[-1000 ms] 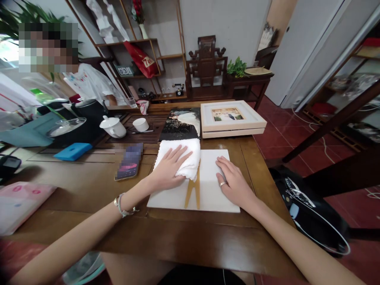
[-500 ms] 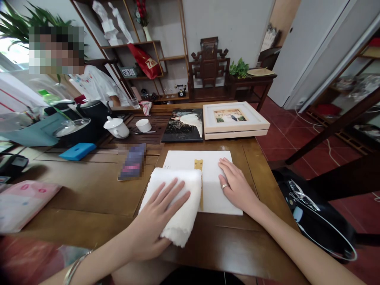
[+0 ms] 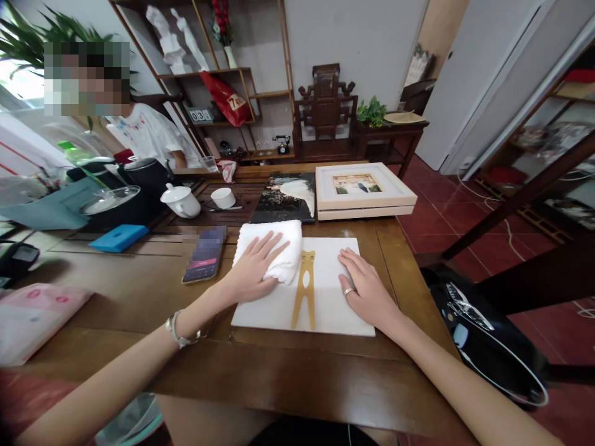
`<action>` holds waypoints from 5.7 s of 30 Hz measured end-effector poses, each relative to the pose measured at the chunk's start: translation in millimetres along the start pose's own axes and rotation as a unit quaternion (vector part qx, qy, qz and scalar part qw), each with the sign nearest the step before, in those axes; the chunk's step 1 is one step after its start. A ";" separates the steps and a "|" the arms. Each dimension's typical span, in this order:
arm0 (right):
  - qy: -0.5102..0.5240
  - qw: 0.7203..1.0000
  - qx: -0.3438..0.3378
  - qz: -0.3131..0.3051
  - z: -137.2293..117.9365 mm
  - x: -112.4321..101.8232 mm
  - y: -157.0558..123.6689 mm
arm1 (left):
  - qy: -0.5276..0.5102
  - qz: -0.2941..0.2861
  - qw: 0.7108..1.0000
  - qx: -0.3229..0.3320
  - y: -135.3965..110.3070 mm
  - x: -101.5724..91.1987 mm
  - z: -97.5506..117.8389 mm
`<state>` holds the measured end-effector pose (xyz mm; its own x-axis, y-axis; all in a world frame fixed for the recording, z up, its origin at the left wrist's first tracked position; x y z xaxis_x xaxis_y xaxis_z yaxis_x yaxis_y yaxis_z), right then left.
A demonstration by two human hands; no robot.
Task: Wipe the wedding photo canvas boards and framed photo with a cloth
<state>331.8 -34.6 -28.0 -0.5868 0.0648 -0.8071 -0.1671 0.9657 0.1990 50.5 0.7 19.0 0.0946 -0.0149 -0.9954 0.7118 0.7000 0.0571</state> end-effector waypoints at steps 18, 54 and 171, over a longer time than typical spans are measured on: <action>-0.002 1.000 -0.002 0.009 -2.5 0.4 -0.9 | -0.047 -0.062 0.995 0.054 -80.7 -6.4 64.2; 0.005 1.000 -0.028 0.003 -1.0 -2.4 0.5 | -0.081 -0.049 0.996 -0.003 95.9 -34.7 65.7; -0.003 1.000 -0.028 0.003 0.3 -1.1 -0.5 | -0.076 -0.077 0.991 0.075 -38.1 -16.0 116.1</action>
<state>332.8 -35.0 -27.4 -0.5835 0.0713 -0.8090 -0.2088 0.9495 0.2343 102.7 -108.6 41.7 0.0726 -0.2292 -0.9707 0.8207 0.5667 -0.0724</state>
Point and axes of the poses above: each hand's wrist, its own y-axis towards the middle knuckle, its own x-axis out of the palm, z = x × y, the point moved 1 cm from there along y, towards the middle knuckle, and after that the axes turned 10 degrees about x, right-handed, at the moved point
